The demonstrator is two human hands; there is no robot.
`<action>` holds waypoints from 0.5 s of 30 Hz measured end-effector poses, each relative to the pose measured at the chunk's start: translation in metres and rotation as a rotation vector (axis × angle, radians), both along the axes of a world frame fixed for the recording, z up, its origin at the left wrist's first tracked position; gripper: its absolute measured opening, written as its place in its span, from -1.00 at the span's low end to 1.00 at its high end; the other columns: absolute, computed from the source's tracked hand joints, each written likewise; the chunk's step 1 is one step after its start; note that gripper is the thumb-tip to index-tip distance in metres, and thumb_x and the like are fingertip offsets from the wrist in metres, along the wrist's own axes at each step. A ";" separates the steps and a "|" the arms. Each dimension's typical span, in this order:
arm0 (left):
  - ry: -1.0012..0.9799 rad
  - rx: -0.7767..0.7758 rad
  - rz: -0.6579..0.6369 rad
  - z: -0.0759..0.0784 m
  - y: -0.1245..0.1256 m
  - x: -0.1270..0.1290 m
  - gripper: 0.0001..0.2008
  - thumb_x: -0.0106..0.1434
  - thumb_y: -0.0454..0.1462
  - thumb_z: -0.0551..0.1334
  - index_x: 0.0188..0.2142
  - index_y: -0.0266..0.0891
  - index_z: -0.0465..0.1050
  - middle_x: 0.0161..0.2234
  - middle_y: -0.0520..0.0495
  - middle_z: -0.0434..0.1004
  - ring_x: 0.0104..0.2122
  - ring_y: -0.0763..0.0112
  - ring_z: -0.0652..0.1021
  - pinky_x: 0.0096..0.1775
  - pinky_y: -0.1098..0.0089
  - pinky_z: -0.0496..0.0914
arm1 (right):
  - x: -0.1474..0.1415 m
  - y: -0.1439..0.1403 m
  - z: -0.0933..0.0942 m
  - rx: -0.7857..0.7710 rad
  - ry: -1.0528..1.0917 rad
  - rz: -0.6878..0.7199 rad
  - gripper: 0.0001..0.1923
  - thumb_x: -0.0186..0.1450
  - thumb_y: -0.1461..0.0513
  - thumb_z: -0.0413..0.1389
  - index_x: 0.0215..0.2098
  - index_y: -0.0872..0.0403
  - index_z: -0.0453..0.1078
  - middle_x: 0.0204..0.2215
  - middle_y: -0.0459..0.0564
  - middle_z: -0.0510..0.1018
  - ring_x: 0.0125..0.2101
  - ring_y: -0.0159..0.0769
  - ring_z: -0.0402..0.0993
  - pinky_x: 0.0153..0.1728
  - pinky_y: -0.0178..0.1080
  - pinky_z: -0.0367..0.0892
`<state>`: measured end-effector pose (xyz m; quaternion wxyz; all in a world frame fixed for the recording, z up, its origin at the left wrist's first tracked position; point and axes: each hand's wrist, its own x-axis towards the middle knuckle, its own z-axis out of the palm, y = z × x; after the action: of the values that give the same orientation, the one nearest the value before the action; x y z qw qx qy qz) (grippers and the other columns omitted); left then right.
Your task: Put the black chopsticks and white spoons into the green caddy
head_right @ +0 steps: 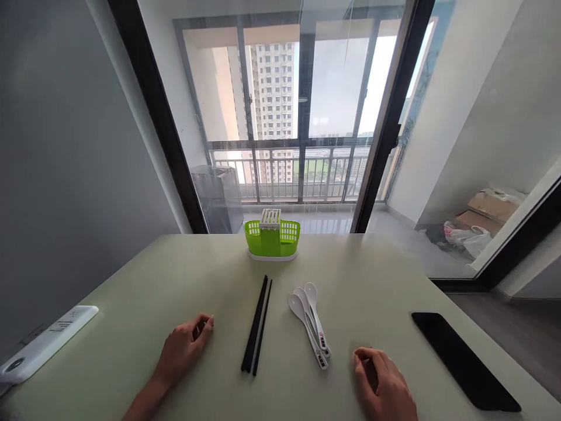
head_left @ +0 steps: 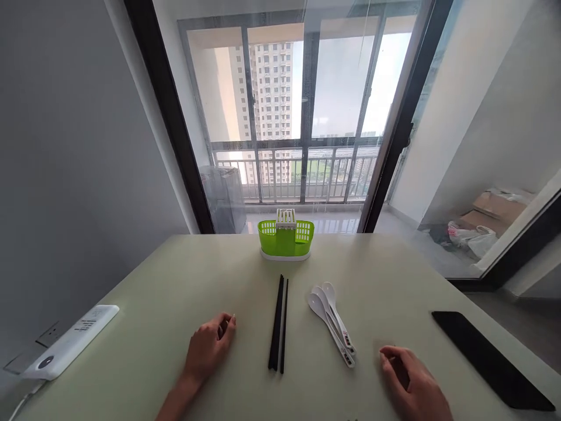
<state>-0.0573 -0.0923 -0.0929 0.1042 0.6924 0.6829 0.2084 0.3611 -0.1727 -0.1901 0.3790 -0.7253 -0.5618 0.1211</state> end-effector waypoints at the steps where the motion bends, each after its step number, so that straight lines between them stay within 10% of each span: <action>1: 0.005 0.002 -0.001 -0.001 -0.002 0.002 -0.58 0.37 0.04 -0.03 -0.35 -0.13 0.45 -0.52 0.05 0.50 -0.48 0.34 0.52 -0.38 0.40 0.27 | 0.000 0.000 -0.003 0.001 -0.008 -0.007 -0.57 0.31 -0.14 -0.04 -0.23 -0.04 0.45 -0.22 0.00 0.62 -0.22 -0.12 0.57 -0.20 -0.13 0.45; 15: 0.159 -0.079 -0.175 -0.014 -0.020 0.080 -0.55 0.39 0.07 -0.01 -0.27 -0.18 0.45 -0.30 -0.15 0.60 -0.28 0.16 0.59 -0.16 0.22 0.39 | 0.004 -0.001 -0.007 -0.082 -0.033 -0.012 -0.59 0.27 -0.13 0.02 -0.22 -0.05 0.49 -0.19 0.04 0.65 -0.23 -0.11 0.61 -0.30 -0.18 0.51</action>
<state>0.0231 -0.1121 -0.1072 0.0947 0.7592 0.6334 0.1162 0.3647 -0.1738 -0.1968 0.3406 -0.7455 -0.5580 0.1296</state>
